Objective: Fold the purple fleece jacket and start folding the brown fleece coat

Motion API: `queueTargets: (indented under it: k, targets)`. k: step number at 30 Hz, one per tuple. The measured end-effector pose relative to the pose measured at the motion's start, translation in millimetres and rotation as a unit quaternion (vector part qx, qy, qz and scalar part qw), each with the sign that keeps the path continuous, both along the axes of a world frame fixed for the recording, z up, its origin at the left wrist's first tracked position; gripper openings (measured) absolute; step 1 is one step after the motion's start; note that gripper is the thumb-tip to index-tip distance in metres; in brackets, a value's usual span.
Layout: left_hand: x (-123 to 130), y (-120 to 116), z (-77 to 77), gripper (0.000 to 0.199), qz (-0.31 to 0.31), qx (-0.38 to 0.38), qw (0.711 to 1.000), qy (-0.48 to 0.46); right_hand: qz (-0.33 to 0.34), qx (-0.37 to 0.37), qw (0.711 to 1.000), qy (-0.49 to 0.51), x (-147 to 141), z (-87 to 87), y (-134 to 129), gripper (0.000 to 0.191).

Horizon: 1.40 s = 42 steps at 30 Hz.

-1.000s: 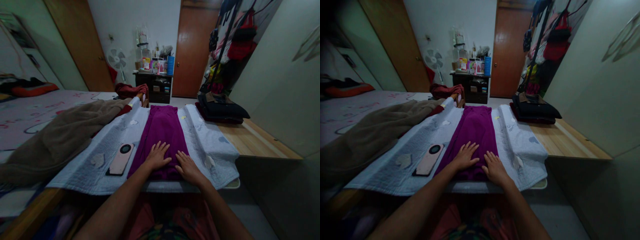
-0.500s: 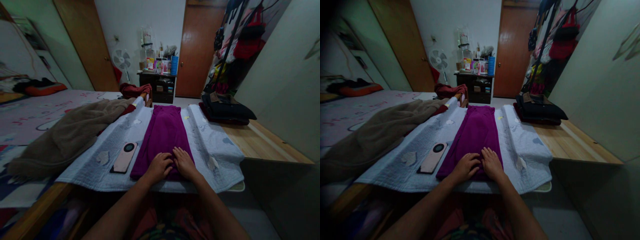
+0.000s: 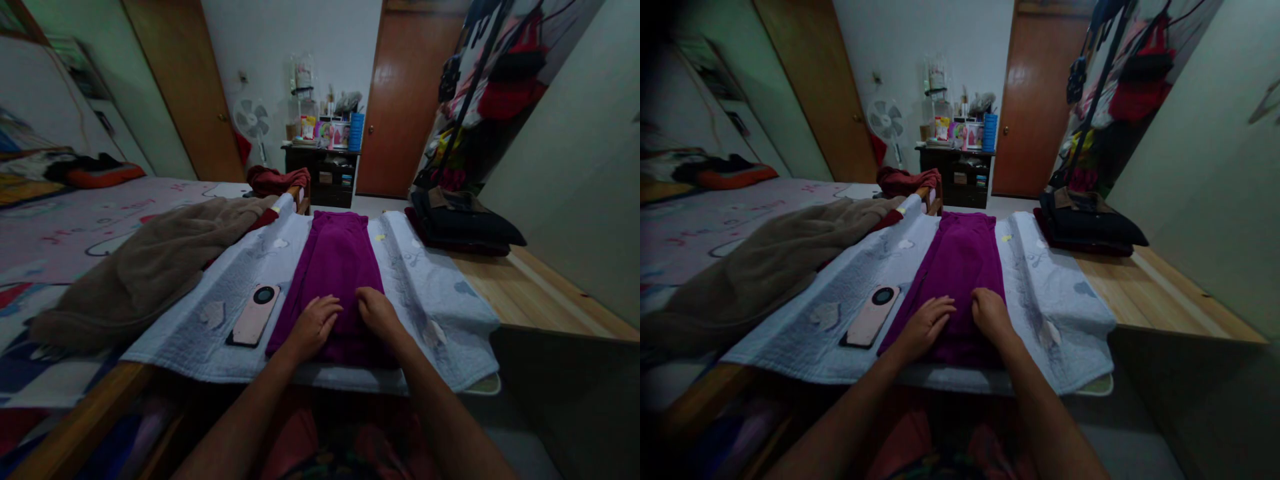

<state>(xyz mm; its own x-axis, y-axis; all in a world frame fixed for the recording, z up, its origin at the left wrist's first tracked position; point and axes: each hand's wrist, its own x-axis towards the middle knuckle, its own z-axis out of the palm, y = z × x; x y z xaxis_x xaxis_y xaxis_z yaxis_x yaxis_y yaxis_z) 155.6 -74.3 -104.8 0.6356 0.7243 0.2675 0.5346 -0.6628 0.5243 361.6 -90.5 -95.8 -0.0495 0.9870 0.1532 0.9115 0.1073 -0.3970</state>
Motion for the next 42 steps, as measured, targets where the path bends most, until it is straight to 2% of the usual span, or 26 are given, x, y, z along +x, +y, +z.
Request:
queueTargets:
  k: [3, 8, 12, 15, 18, 21, 26, 31, 34, 36, 37, 39, 42]
  targets:
    - [-5.8, 6.9, -7.8, 0.037, 0.071, 0.041, 0.994, 0.066, 0.043, 0.057, 0.997, -0.021, -21.4, -5.4, 21.1, 0.041]
    - [-4.9, 3.9, -30.9, 0.055, 0.103, 0.039, 0.979, 0.170, 0.087, -0.038, 0.992, -0.082, -39.5, -30.2, 27.7, 0.051]
    - [0.0, -0.9, -34.0, 0.065, 0.114, 0.038, 0.975, 0.185, 0.095, -0.072, 0.988, -0.102, -33.0, -35.4, 30.7, 0.057]
    - [2.9, -3.2, -34.4, 0.076, 0.123, 0.040, 0.974, 0.185, 0.096, -0.089, 0.985, -0.115, -21.9, -30.1, 41.7, 0.065]
    - [4.1, -5.5, -35.2, 0.079, 0.124, 0.043, 0.975, 0.181, 0.109, -0.108, 0.981, -0.119, -8.2, -24.5, 57.8, 0.073]
    - [3.6, -7.3, -32.5, 0.077, 0.119, 0.041, 0.975, 0.181, 0.122, -0.122, 0.978, -0.119, 5.8, -22.7, 75.7, 0.068]
    - [1.8, -7.6, -26.6, 0.067, 0.102, 0.024, 0.977, 0.187, 0.070, -0.112, 0.982, -0.133, 23.3, -28.6, 104.1, 0.065]
    - [2.3, -8.5, -27.3, 0.068, 0.100, 0.024, 0.978, 0.181, 0.035, -0.108, 0.985, -0.132, 32.9, -35.2, 124.2, 0.065]
    - [-0.7, -7.0, -18.9, 0.068, 0.088, 0.001, 0.978, 0.187, -0.045, -0.089, 0.987, -0.126, 29.5, -33.4, 129.1, 0.065]
    - [-7.3, -2.8, -9.3, 0.065, 0.059, -0.033, 0.981, 0.183, -0.109, -0.056, 0.984, -0.128, 18.5, -28.8, 128.2, 0.065]
    - [-12.1, 0.2, -4.8, 0.063, 0.043, -0.046, 0.983, 0.172, -0.119, -0.034, 0.984, -0.130, 9.9, -25.6, 126.7, 0.065]
    - [-23.7, 7.3, 0.5, 0.058, 0.036, -0.041, 0.987, 0.149, -0.072, 0.007, 0.989, -0.132, -12.4, -18.9, 121.8, 0.062]
    - [-40.8, 16.1, -5.6, 0.053, 0.077, 0.019, 0.986, 0.148, 0.089, 0.016, 0.989, -0.119, -49.5, -12.1, 113.2, 0.056]
